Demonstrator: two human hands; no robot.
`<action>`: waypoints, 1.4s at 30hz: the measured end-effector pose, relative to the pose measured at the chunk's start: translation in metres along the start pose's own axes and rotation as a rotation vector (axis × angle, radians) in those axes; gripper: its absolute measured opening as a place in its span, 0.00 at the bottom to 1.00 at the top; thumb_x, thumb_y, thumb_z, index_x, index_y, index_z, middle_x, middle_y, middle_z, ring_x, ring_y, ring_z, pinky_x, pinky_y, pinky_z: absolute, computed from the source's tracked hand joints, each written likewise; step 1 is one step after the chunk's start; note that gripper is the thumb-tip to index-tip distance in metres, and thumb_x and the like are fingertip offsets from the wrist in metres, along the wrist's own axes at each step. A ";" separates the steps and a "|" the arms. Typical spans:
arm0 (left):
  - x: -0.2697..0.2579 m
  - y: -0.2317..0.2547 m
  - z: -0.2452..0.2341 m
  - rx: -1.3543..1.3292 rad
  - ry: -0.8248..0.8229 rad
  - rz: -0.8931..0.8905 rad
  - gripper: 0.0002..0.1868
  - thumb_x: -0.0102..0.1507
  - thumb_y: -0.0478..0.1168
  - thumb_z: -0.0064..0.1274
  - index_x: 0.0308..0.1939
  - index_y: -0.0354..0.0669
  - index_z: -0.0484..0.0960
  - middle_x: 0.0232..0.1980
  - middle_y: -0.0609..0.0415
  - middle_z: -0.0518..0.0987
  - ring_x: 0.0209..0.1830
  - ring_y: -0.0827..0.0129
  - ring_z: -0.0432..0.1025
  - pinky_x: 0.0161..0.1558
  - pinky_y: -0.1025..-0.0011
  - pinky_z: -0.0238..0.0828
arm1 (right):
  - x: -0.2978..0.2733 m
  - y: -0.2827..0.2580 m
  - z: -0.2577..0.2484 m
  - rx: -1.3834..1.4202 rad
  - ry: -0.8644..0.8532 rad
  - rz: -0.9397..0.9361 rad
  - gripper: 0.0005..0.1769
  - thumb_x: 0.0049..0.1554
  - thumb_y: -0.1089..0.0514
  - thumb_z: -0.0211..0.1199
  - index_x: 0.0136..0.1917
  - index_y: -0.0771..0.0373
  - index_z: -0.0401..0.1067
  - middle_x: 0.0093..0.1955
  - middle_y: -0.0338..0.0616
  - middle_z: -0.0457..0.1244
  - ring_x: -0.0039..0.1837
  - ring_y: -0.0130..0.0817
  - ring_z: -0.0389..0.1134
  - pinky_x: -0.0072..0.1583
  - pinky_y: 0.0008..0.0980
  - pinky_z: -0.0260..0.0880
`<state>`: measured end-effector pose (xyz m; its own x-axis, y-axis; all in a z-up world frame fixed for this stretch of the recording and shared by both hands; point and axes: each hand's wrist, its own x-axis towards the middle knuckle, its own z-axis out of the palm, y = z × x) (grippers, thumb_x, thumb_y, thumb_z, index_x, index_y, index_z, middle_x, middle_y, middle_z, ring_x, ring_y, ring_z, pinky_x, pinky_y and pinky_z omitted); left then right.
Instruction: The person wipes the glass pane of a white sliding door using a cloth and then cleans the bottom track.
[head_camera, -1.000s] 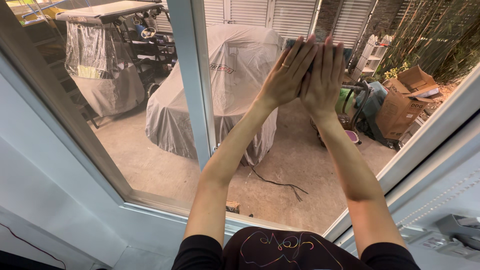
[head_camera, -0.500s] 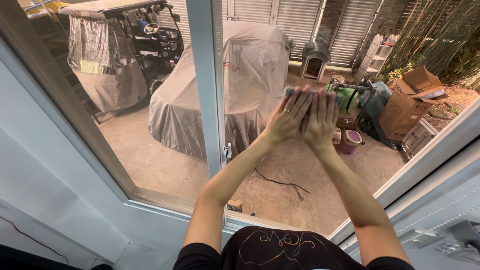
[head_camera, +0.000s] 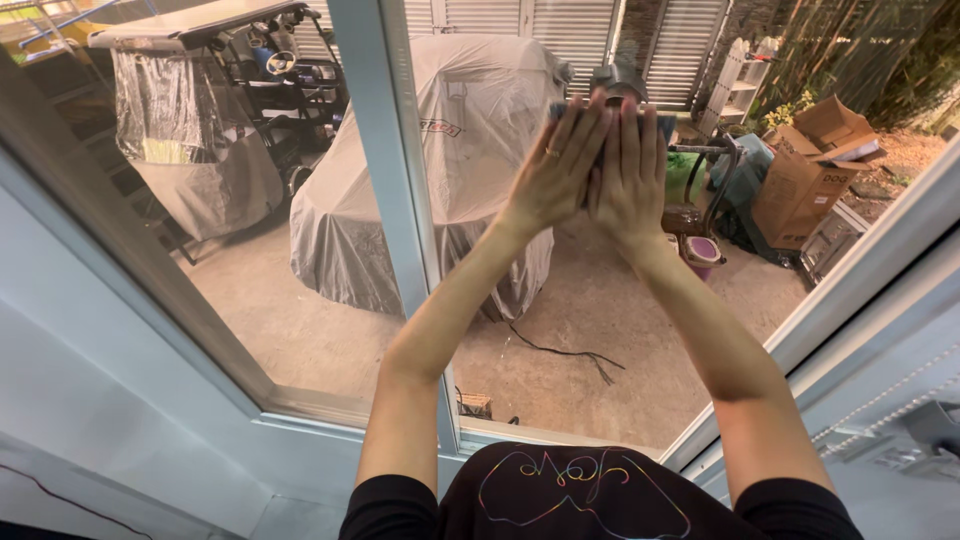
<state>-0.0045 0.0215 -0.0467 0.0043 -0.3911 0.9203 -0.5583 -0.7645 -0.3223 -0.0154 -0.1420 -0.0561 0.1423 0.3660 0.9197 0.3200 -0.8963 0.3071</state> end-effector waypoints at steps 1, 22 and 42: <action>0.010 -0.004 -0.006 0.036 0.015 0.000 0.36 0.76 0.43 0.36 0.85 0.41 0.41 0.88 0.49 0.36 0.89 0.59 0.29 0.88 0.57 0.29 | 0.011 -0.001 -0.007 0.011 0.003 0.019 0.31 0.75 0.52 0.40 0.85 0.72 0.47 0.87 0.58 0.40 0.88 0.55 0.37 0.86 0.54 0.38; -0.088 0.037 0.027 0.033 -0.147 -0.015 0.36 0.72 0.39 0.34 0.83 0.36 0.45 0.87 0.44 0.38 0.87 0.54 0.30 0.85 0.53 0.28 | -0.094 -0.017 0.026 -0.058 -0.046 -0.032 0.33 0.72 0.50 0.41 0.83 0.72 0.48 0.86 0.59 0.41 0.86 0.53 0.37 0.84 0.53 0.36; -0.053 -0.022 -0.005 -0.023 -0.056 -0.043 0.35 0.72 0.43 0.40 0.82 0.35 0.50 0.86 0.43 0.44 0.87 0.49 0.36 0.85 0.52 0.34 | -0.017 -0.043 0.032 0.009 -0.002 -0.025 0.33 0.74 0.50 0.41 0.84 0.72 0.47 0.87 0.58 0.38 0.88 0.50 0.33 0.84 0.54 0.33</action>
<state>0.0031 0.0614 -0.0871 0.0741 -0.3868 0.9192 -0.5756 -0.7693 -0.2773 -0.0016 -0.1016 -0.0930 0.1361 0.3889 0.9112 0.3316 -0.8846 0.3280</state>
